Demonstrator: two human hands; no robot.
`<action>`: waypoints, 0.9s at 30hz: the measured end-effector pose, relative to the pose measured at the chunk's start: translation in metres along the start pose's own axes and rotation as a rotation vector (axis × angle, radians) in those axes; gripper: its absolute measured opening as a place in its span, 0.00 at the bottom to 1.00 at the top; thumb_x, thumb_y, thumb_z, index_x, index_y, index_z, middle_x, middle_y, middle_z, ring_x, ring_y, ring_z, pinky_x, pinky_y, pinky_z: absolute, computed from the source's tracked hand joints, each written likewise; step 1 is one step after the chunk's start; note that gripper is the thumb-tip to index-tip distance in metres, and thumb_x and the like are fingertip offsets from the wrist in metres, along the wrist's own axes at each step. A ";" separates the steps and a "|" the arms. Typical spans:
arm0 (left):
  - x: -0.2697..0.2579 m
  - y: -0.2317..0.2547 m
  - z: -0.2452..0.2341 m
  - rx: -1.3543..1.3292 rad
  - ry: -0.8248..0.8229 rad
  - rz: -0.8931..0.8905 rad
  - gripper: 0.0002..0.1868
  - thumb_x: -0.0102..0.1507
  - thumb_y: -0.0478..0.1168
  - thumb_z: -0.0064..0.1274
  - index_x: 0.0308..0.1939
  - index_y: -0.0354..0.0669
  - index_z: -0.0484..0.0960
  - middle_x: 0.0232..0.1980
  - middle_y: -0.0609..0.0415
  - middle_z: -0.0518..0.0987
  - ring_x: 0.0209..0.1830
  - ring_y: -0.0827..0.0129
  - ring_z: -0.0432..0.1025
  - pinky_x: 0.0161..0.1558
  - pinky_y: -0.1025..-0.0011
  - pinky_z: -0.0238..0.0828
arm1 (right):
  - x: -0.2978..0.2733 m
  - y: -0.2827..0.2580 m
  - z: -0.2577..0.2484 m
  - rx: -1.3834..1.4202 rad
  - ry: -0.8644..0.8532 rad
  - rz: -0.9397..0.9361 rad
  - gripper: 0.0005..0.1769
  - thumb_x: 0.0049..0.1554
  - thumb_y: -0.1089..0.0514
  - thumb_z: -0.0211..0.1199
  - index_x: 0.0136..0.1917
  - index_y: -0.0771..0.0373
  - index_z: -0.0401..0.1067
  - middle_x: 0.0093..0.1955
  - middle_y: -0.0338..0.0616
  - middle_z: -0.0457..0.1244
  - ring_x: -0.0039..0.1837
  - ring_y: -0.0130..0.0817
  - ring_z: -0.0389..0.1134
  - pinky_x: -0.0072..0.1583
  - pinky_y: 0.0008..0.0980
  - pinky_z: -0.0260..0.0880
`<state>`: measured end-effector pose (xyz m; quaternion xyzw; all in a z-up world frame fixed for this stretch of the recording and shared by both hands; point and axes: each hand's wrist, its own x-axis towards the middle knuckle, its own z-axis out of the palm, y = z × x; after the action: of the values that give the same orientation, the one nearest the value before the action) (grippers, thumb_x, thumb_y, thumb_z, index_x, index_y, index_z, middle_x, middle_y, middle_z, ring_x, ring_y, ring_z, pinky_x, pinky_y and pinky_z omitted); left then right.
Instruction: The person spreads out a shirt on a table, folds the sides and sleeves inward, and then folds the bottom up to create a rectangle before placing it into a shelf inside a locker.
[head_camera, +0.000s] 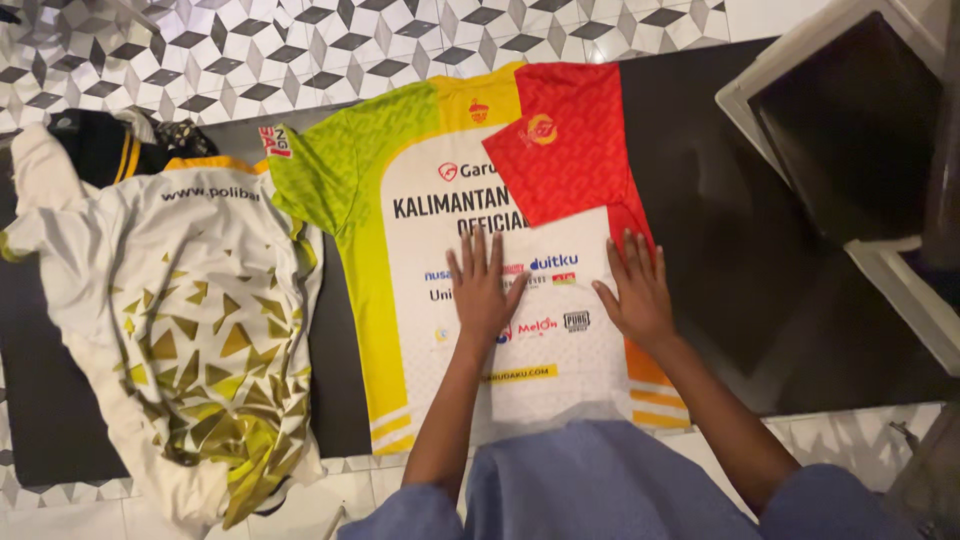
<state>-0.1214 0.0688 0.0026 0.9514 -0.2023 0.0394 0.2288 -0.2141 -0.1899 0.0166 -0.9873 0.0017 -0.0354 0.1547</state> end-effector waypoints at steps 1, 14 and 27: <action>-0.022 -0.002 -0.008 0.014 -0.008 -0.003 0.43 0.65 0.61 0.53 0.78 0.44 0.62 0.83 0.39 0.53 0.84 0.44 0.45 0.77 0.39 0.34 | -0.014 -0.002 0.000 0.013 0.007 0.004 0.42 0.65 0.39 0.51 0.83 0.64 0.50 0.86 0.61 0.41 0.86 0.55 0.39 0.81 0.60 0.33; -0.229 -0.004 -0.069 0.058 0.014 -0.170 0.45 0.64 0.63 0.54 0.78 0.43 0.61 0.82 0.37 0.52 0.83 0.40 0.44 0.77 0.38 0.35 | -0.173 -0.018 -0.010 -0.034 -0.093 0.132 0.39 0.64 0.42 0.50 0.83 0.60 0.51 0.86 0.61 0.39 0.86 0.59 0.37 0.80 0.61 0.33; -0.244 -0.002 -0.070 0.109 -0.023 -0.164 0.46 0.66 0.65 0.50 0.79 0.41 0.58 0.83 0.36 0.49 0.84 0.39 0.41 0.77 0.38 0.31 | -0.203 -0.003 -0.007 0.284 0.173 0.619 0.27 0.58 0.57 0.70 0.68 0.66 0.69 0.48 0.52 0.67 0.53 0.46 0.68 0.57 0.43 0.68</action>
<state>-0.3426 0.1912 0.0232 0.9762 -0.1238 0.0203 0.1768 -0.4174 -0.1861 0.0096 -0.9019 0.3091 -0.0704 0.2932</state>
